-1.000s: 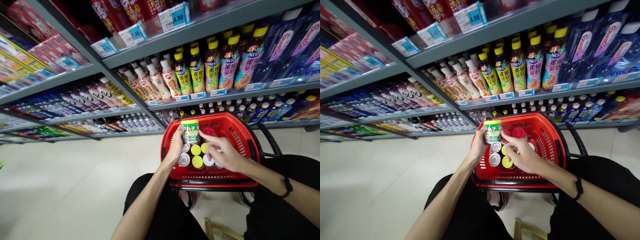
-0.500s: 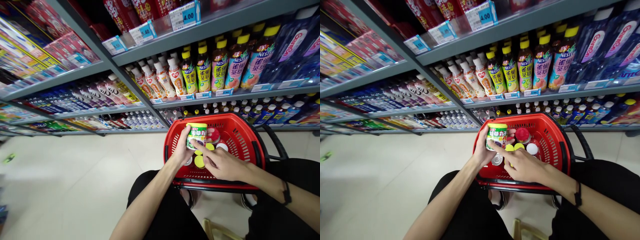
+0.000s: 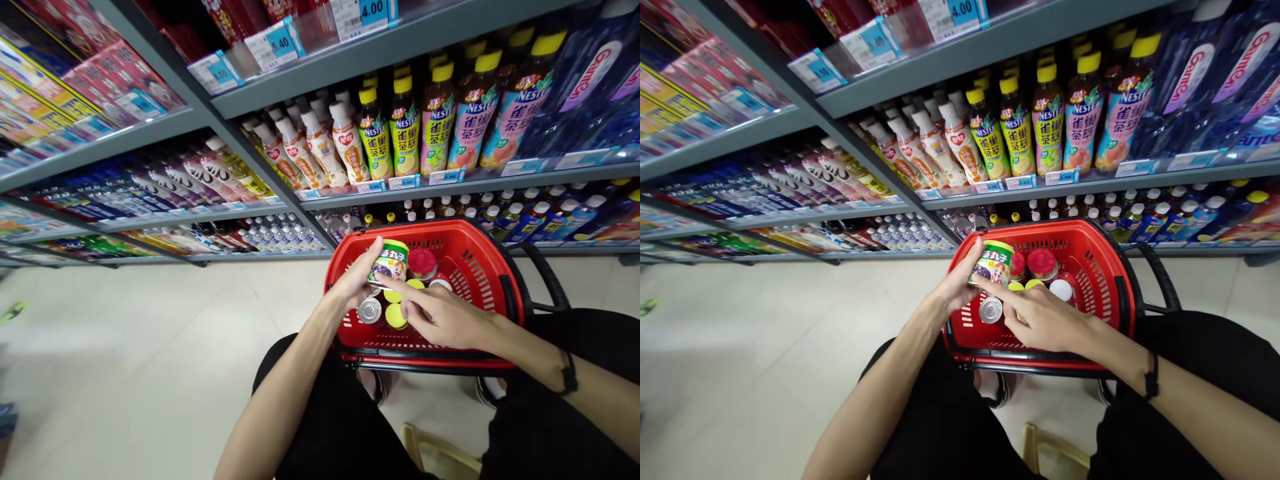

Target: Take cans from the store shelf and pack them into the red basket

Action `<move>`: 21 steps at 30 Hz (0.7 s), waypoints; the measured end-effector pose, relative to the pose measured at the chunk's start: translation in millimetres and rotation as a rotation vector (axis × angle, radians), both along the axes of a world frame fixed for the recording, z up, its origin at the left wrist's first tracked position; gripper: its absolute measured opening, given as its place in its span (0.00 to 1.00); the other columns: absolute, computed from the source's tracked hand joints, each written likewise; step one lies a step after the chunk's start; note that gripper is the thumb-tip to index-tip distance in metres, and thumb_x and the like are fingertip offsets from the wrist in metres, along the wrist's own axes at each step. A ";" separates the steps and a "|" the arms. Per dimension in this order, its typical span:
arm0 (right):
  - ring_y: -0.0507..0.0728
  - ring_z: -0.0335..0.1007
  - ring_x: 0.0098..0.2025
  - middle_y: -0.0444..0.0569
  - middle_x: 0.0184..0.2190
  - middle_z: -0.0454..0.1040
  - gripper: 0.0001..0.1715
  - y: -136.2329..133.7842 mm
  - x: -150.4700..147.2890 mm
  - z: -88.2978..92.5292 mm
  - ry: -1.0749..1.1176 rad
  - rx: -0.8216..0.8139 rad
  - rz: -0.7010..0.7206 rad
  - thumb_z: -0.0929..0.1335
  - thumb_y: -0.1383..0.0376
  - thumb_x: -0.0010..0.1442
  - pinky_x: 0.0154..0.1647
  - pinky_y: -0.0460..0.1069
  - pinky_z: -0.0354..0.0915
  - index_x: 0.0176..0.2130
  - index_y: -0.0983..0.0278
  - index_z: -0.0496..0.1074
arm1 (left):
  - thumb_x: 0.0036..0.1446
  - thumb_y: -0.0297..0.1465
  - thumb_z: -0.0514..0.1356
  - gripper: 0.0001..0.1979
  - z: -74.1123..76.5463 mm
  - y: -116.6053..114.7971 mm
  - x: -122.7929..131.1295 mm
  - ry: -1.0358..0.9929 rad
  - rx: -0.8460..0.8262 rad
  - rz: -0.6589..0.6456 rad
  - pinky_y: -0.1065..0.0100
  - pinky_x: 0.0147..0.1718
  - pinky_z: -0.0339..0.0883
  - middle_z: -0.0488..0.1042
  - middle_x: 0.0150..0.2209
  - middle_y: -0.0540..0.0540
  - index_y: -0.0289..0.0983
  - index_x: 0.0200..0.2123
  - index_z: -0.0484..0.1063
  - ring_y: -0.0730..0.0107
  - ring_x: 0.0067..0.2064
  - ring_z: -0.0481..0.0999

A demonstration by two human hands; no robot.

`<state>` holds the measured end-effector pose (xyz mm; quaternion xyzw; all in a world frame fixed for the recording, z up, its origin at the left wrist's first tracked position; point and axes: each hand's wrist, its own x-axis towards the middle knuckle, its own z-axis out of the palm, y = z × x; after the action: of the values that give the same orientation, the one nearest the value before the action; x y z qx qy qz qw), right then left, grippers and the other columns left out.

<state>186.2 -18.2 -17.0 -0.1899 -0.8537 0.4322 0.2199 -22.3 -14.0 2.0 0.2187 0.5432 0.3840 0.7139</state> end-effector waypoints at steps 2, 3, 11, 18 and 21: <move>0.50 0.64 0.25 0.41 0.26 0.70 0.39 3.0 2.8 2.6 0.029 -0.099 -0.053 0.59 0.68 0.72 0.34 0.48 0.62 0.78 0.65 0.52 | 0.37 0.50 0.80 0.36 3.6 2.8 -17.4 0.106 0.046 -0.076 0.63 0.41 0.76 0.81 0.39 0.39 0.33 0.43 0.78 0.61 0.38 0.81; 0.50 0.67 0.27 0.42 0.28 0.72 0.39 5.1 4.4 4.0 0.043 -0.150 -0.081 0.60 0.68 0.72 0.35 0.48 0.64 0.78 0.64 0.51 | 0.39 0.48 0.79 0.35 3.8 4.6 -26.7 0.179 0.074 -0.120 0.62 0.42 0.76 0.81 0.41 0.39 0.33 0.46 0.78 0.61 0.39 0.81; 0.48 0.70 0.27 0.43 0.31 0.74 0.29 14.8 10.0 15.9 0.204 -0.467 -0.261 0.62 0.67 0.74 0.29 0.44 0.66 0.70 0.69 0.59 | 0.44 0.42 0.78 0.37 -51.2 31.0 -80.3 1.488 0.128 -0.587 0.58 0.51 0.68 0.80 0.48 0.35 0.31 0.55 0.76 0.46 0.52 0.79; 0.46 0.66 0.22 0.41 0.28 0.73 0.22 16.0 9.5 17.4 0.280 -0.462 -0.251 0.61 0.70 0.69 0.24 0.42 0.63 0.60 0.72 0.66 | 0.56 0.45 0.72 0.40 -110.5 29.5 -66.7 1.596 0.005 -1.011 0.54 0.59 0.68 0.74 0.56 0.28 0.25 0.62 0.66 0.45 0.61 0.74; 0.46 0.66 0.21 0.42 0.27 0.73 0.22 18.1 8.8 18.1 0.310 -0.523 -0.255 0.61 0.71 0.66 0.23 0.42 0.62 0.57 0.73 0.67 | 0.61 0.42 0.70 0.39 -120.7 25.8 -60.3 1.590 0.054 -1.116 0.52 0.62 0.67 0.71 0.60 0.31 0.27 0.67 0.61 0.49 0.63 0.72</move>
<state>195.0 -0.1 1.2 -0.2773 -0.6396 0.6294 0.3433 -82.6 11.8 -118.7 0.6568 0.6761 -0.2576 0.2126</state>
